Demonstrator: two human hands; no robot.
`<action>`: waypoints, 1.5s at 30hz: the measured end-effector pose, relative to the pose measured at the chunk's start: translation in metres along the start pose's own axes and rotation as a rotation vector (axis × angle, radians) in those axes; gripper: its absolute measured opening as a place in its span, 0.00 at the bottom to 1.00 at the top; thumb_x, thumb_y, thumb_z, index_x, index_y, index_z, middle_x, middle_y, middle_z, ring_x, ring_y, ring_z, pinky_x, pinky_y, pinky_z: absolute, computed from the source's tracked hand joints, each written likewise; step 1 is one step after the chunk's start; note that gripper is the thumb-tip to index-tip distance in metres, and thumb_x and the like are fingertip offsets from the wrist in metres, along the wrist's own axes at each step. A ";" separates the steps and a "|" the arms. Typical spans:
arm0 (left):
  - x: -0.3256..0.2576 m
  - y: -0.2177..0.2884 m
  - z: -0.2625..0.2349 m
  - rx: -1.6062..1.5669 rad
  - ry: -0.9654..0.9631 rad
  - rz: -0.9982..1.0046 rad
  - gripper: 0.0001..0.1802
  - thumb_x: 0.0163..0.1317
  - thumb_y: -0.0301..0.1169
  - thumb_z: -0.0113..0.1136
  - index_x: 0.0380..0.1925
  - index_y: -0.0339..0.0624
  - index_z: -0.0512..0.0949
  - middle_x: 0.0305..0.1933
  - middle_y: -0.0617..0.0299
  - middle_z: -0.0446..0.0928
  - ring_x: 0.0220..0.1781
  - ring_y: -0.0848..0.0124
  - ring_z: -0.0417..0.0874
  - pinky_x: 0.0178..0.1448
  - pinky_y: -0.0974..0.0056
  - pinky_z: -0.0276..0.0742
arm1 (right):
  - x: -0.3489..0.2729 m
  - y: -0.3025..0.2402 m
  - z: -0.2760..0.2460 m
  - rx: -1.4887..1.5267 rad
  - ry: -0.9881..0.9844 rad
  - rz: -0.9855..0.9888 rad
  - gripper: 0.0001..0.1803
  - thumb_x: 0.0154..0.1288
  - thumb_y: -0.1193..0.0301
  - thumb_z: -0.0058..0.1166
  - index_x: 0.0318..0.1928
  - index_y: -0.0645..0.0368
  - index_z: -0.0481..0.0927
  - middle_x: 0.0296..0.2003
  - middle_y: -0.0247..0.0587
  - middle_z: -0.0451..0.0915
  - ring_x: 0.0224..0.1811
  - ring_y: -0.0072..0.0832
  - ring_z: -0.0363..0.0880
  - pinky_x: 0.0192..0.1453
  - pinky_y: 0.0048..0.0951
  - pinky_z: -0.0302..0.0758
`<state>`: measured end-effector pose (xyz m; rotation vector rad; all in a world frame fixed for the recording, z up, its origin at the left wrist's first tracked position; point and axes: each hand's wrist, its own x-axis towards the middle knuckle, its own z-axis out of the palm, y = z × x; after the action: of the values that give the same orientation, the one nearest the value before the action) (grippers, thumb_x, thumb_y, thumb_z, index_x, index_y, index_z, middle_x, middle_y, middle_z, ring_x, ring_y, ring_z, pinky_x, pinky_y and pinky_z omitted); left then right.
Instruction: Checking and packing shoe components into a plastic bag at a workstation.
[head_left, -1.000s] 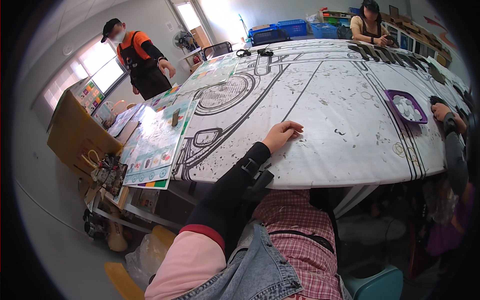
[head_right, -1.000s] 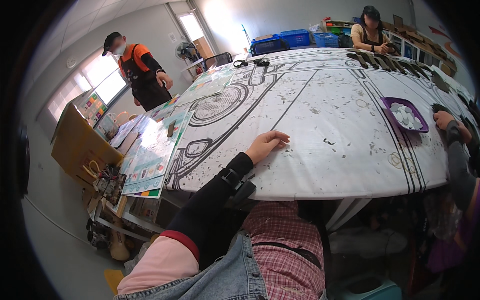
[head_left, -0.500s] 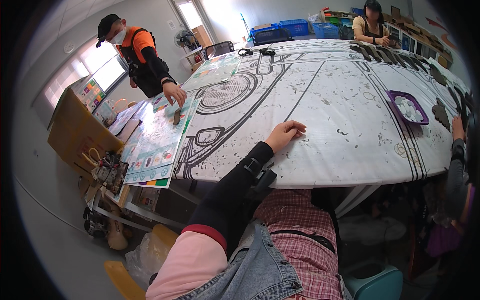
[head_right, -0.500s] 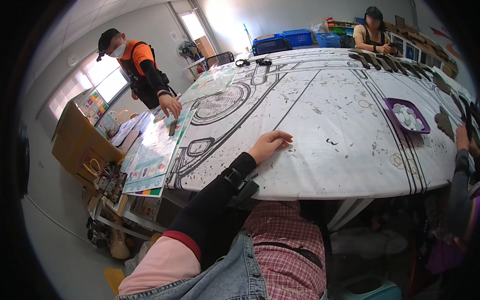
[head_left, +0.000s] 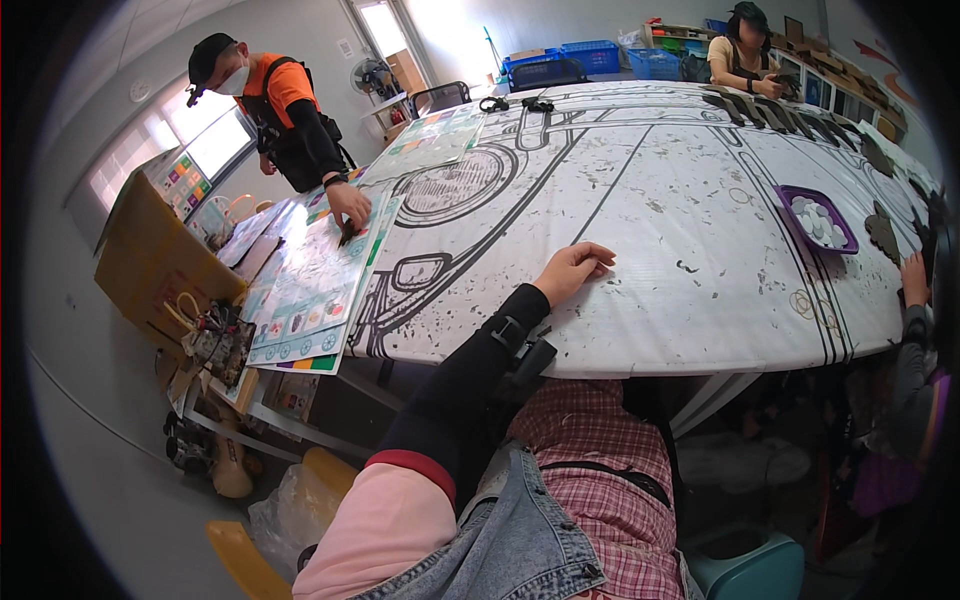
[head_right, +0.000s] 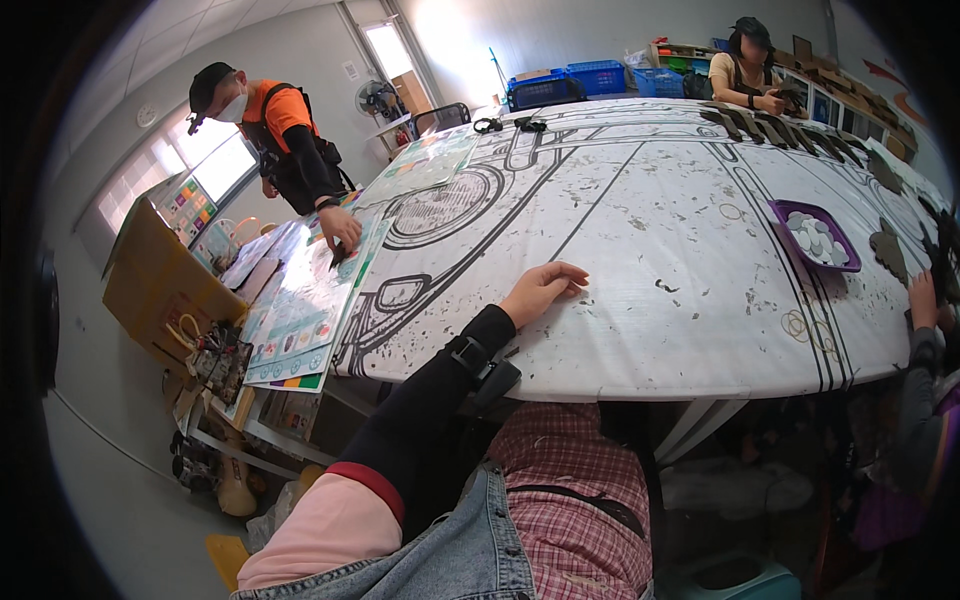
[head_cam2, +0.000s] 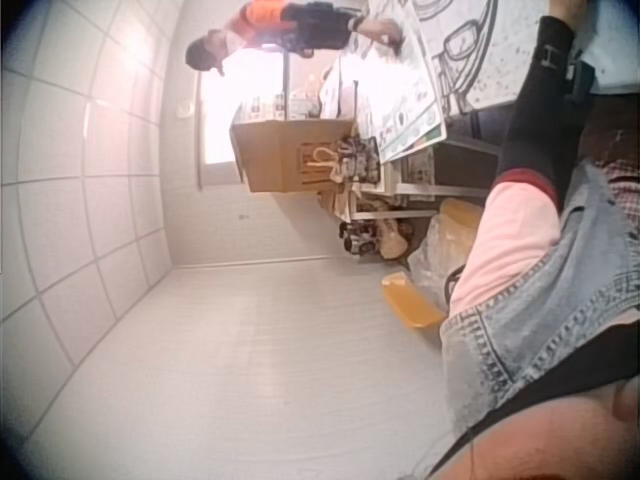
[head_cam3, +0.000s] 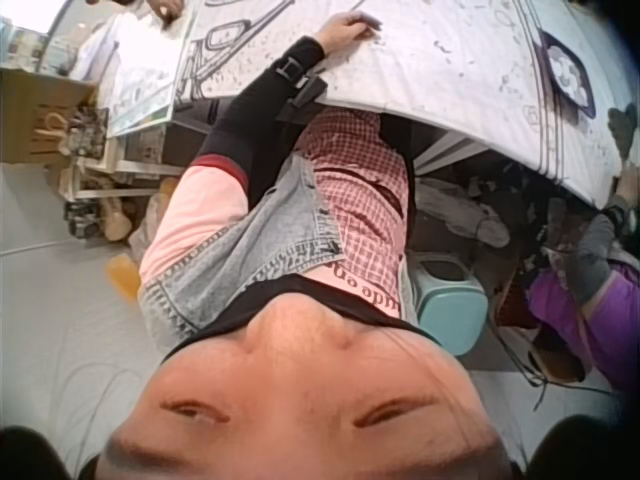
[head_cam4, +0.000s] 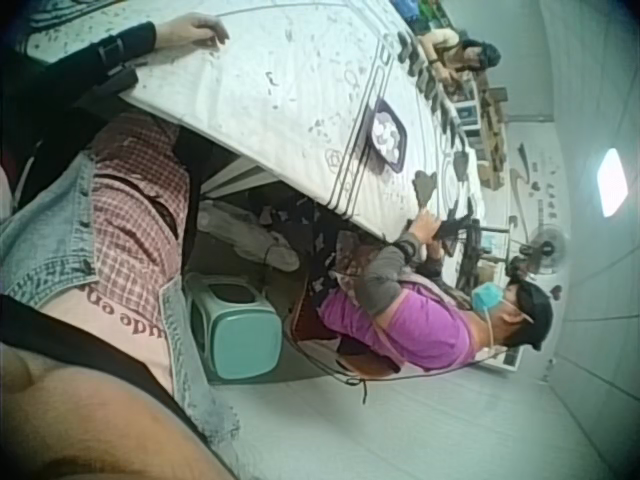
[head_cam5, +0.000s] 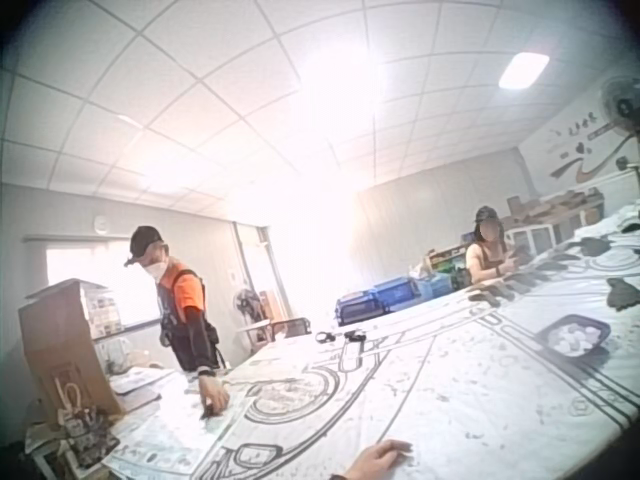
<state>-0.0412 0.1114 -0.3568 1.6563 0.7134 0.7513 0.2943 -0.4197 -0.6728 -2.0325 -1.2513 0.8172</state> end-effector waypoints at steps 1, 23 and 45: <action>0.000 0.000 0.000 -0.003 0.003 -0.004 0.17 0.67 0.22 0.38 0.51 0.34 0.73 0.50 0.58 0.76 0.50 0.76 0.76 0.59 0.72 0.72 | 0.000 0.000 0.000 0.003 -0.003 0.002 0.12 0.64 0.74 0.50 0.46 0.67 0.73 0.42 0.52 0.76 0.47 0.41 0.76 0.53 0.33 0.71; 0.021 -0.014 0.016 -0.032 -0.006 -0.006 0.15 0.67 0.23 0.41 0.48 0.37 0.75 0.46 0.62 0.77 0.45 0.79 0.77 0.53 0.75 0.74 | 0.033 -0.105 -0.053 -0.050 -0.021 0.007 0.11 0.64 0.73 0.50 0.44 0.67 0.76 0.38 0.50 0.79 0.44 0.39 0.79 0.51 0.32 0.73; 0.005 -0.017 -0.001 -0.097 0.015 0.113 0.14 0.66 0.21 0.42 0.47 0.34 0.75 0.43 0.59 0.78 0.42 0.75 0.78 0.51 0.71 0.76 | 0.117 -0.372 -0.077 -0.062 0.089 -0.785 0.14 0.59 0.80 0.52 0.46 0.63 0.75 0.45 0.48 0.77 0.49 0.39 0.75 0.54 0.34 0.70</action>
<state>-0.0397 0.1194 -0.3726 1.6142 0.5882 0.8667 0.1953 -0.1894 -0.3638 -1.3934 -1.8383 0.3059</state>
